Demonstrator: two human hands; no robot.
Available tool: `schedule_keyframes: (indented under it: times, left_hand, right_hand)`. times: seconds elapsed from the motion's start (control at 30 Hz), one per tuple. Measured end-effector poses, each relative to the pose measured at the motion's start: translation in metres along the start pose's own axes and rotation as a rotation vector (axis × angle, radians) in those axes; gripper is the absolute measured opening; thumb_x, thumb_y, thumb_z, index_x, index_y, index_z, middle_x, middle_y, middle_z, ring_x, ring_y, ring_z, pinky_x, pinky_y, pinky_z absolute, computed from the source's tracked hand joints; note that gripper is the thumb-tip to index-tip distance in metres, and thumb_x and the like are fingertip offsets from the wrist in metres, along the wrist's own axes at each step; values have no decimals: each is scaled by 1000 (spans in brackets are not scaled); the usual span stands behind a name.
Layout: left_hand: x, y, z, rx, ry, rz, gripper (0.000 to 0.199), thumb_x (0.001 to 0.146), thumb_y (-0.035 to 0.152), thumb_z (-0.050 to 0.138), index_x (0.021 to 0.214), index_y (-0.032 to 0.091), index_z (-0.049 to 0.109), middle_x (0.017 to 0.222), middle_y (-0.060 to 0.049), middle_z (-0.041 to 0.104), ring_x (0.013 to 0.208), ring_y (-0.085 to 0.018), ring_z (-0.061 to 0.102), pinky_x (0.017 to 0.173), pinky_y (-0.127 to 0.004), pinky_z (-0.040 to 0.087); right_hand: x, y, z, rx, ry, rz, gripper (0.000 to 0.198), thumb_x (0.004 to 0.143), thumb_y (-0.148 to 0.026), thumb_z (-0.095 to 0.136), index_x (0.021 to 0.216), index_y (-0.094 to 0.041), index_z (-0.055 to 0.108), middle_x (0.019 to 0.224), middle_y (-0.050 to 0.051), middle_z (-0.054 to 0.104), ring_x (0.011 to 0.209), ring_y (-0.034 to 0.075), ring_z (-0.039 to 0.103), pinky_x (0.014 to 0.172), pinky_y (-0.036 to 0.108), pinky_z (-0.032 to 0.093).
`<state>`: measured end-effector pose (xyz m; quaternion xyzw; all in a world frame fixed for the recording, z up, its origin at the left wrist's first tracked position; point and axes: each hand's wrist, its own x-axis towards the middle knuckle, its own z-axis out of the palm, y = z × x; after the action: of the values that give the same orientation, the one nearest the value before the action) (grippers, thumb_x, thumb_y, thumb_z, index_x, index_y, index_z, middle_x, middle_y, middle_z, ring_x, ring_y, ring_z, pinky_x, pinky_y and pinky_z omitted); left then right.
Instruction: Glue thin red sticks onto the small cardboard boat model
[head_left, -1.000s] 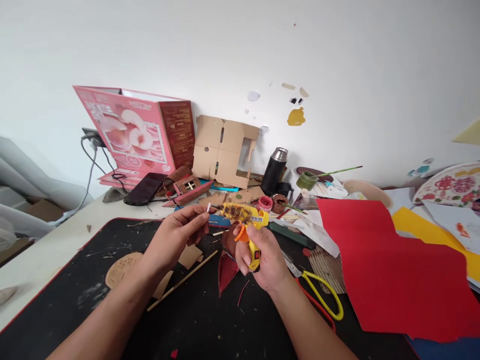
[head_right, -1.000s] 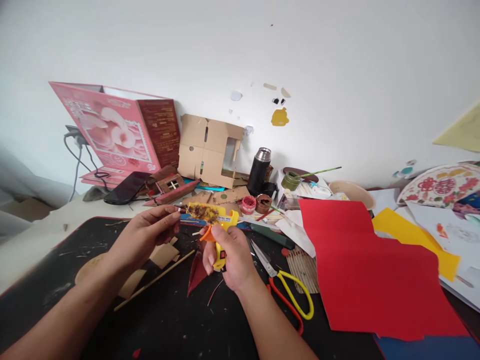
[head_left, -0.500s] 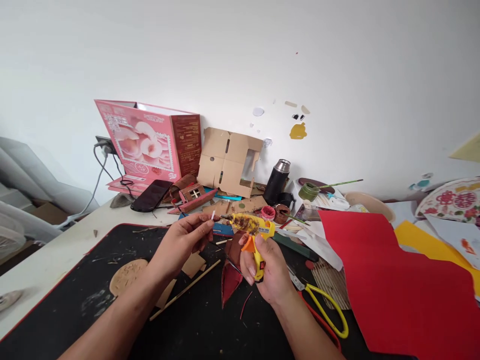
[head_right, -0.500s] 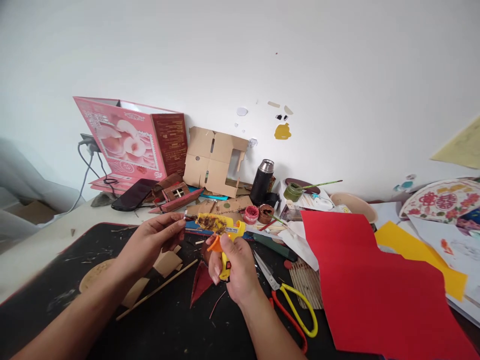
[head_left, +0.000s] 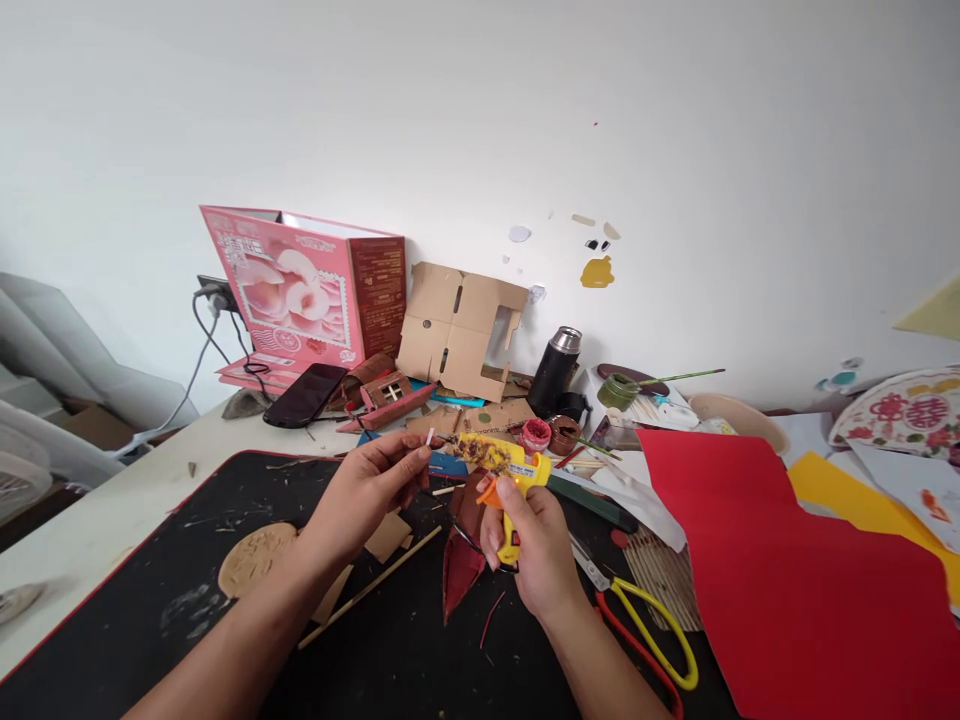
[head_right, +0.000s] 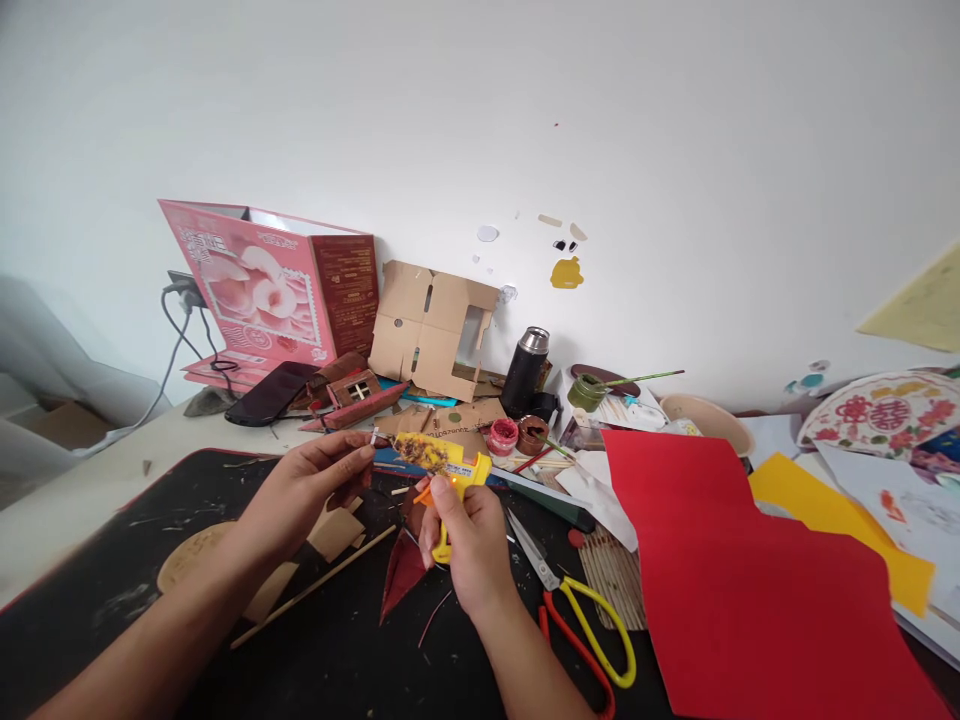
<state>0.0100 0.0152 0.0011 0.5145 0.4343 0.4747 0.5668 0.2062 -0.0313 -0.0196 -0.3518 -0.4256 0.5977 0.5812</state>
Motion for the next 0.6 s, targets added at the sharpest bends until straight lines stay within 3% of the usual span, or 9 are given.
schedule_keyframes:
  times: [0.1, 0.3, 0.6]
  left_hand:
    - [-1, 1, 0, 9, 4, 10, 53, 76, 65, 87, 97, 17, 78, 64, 2, 63, 51, -10, 48, 49, -22, 34]
    - [-1, 0, 1, 4, 12, 23, 54, 77, 66, 86, 95, 16, 78, 63, 3, 61, 51, -8, 45, 48, -21, 31]
    - [-1, 2, 2, 6, 25, 24, 58, 75, 67, 87, 100, 15, 79, 63, 2, 63, 50, -9, 47, 47, -20, 31]
  right_hand:
    - [-1, -1, 0, 30, -32, 16, 63, 91, -68, 75, 61, -16, 58, 51, -2, 52, 38, 8, 49, 41, 21, 28]
    - [-1, -2, 2, 70, -37, 34, 54, 87, -67, 81, 79, -15, 68, 48, -6, 48, 35, 8, 44, 40, 20, 26]
    - [1, 2, 3, -25, 45, 6, 56, 88, -70, 77, 73, -18, 62, 44, -7, 46, 33, 8, 44, 39, 21, 27]
